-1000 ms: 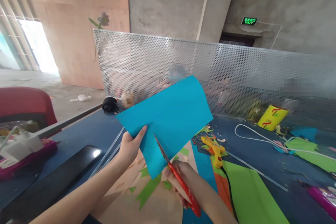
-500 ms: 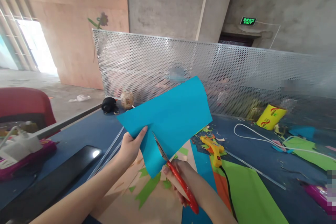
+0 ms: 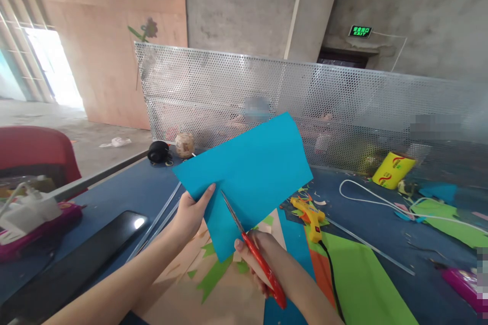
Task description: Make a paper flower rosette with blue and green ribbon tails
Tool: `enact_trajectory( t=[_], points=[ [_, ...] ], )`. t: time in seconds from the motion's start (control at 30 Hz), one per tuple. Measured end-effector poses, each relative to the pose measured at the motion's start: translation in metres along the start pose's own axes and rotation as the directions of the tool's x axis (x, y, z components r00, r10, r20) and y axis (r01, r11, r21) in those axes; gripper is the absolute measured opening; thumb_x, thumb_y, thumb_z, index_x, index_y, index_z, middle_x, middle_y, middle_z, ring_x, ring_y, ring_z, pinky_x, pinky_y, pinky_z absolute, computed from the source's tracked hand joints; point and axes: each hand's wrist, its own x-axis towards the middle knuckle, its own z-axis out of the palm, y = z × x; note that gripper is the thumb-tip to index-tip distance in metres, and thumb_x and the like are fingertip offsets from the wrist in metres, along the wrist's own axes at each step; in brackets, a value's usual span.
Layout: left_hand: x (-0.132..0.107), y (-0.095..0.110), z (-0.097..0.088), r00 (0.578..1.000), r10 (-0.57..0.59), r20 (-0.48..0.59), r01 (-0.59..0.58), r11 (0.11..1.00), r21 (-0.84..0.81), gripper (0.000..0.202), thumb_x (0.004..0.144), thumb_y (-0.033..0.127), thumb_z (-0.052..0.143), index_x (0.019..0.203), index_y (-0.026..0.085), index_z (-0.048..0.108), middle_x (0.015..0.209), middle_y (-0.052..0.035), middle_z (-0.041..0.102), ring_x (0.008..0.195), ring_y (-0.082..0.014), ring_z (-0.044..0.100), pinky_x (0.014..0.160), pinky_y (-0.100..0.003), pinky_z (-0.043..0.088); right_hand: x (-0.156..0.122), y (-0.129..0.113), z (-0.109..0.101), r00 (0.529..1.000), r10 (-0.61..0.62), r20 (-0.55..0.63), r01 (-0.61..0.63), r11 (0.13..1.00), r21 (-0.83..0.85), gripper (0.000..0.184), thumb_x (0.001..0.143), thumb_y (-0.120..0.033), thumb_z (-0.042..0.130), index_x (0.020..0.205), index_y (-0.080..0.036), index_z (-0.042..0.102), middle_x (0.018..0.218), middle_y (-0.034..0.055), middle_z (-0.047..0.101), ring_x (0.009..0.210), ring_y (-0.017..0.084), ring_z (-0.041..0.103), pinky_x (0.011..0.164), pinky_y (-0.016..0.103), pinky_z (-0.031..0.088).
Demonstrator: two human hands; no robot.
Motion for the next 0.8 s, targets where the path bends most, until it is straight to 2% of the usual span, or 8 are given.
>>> enact_trajectory(
  t=[0.1, 0.2, 0.27, 0.4, 0.53, 0.67, 0.8],
  points=[
    [0.000, 0.000, 0.001, 1.000, 0.001, -0.010, -0.001, 1.000, -0.001, 0.038, 0.072, 0.043, 0.060, 0.099, 0.017, 0.059, 0.110, -0.0075, 0.064, 0.094, -0.0265, 0.060, 0.078, -0.039, 0.053, 0.006, 0.002, 0.000, 0.998, 0.069, -0.007, -0.069, 0.997, -0.046, 0.022, 0.086, -0.040, 0.038, 0.079, -0.020, 0.039, 0.052, -0.0059, 0.043, 0.028, 0.006, 0.037, 0.028, 0.018, 0.031],
    [0.000, -0.001, 0.001, 1.000, 0.014, -0.011, -0.014, 1.000, -0.013, 0.036, 0.072, 0.042, 0.060, 0.099, 0.018, 0.059, 0.110, -0.0069, 0.063, 0.095, -0.0261, 0.060, 0.080, -0.040, 0.052, 0.011, 0.005, -0.001, 0.996, 0.086, 0.032, -0.084, 0.995, -0.047, 0.024, 0.087, -0.043, 0.035, 0.082, -0.020, 0.040, 0.051, -0.0070, 0.042, 0.027, 0.006, 0.036, 0.026, 0.018, 0.030],
    [0.000, 0.000, 0.002, 1.000, 0.002, -0.011, -0.002, 1.000, -0.019, 0.035, 0.072, 0.042, 0.060, 0.097, 0.017, 0.059, 0.110, -0.0072, 0.063, 0.094, -0.0260, 0.060, 0.080, -0.040, 0.052, 0.011, 0.006, -0.001, 0.997, 0.047, 0.058, -0.045, 0.999, -0.030, 0.027, 0.085, -0.047, 0.037, 0.081, -0.020, 0.040, 0.051, -0.0071, 0.042, 0.027, 0.006, 0.036, 0.027, 0.018, 0.031],
    [-0.002, 0.003, 0.005, 1.000, -0.024, -0.014, 0.023, 0.999, -0.037, 0.036, 0.071, 0.040, 0.061, 0.100, 0.017, 0.058, 0.112, -0.0070, 0.063, 0.095, -0.0254, 0.060, 0.079, -0.039, 0.053, 0.004, 0.004, -0.001, 0.999, -0.047, 0.005, 0.047, 0.999, 0.018, 0.033, 0.081, -0.053, 0.043, 0.076, -0.020, 0.039, 0.053, -0.0050, 0.044, 0.031, 0.006, 0.038, 0.032, 0.020, 0.036],
    [-0.003, 0.005, 0.006, 0.999, -0.023, -0.038, 0.023, 1.000, -0.008, 0.032, 0.071, 0.040, 0.061, 0.093, 0.017, 0.061, 0.107, -0.0068, 0.066, 0.094, -0.0257, 0.061, 0.078, -0.039, 0.053, 0.001, 0.005, 0.000, 1.000, -0.018, 0.001, 0.018, 1.000, 0.025, 0.029, 0.082, -0.049, 0.043, 0.076, -0.020, 0.039, 0.055, -0.0035, 0.045, 0.032, 0.007, 0.039, 0.034, 0.021, 0.038],
    [-0.002, 0.004, 0.006, 0.999, -0.022, -0.027, 0.021, 1.000, -0.023, 0.032, 0.071, 0.039, 0.061, 0.095, 0.017, 0.061, 0.106, -0.0061, 0.066, 0.094, -0.0250, 0.062, 0.078, -0.038, 0.054, 0.009, 0.011, -0.001, 0.999, 0.032, 0.029, -0.030, 0.999, -0.037, 0.029, 0.083, -0.050, 0.039, 0.081, -0.021, 0.040, 0.054, -0.0052, 0.044, 0.028, 0.007, 0.036, 0.028, 0.020, 0.032],
    [-0.002, 0.003, 0.005, 1.000, -0.012, -0.002, 0.012, 0.999, -0.036, 0.032, 0.071, 0.039, 0.061, 0.095, 0.018, 0.061, 0.109, -0.0056, 0.065, 0.097, -0.0259, 0.061, 0.079, -0.038, 0.053, 0.016, 0.017, -0.003, 0.996, -0.038, 0.085, 0.040, 0.999, -0.017, 0.038, 0.081, -0.058, 0.038, 0.081, -0.020, 0.040, 0.053, -0.0063, 0.044, 0.027, 0.006, 0.037, 0.027, 0.019, 0.031]
  ],
)
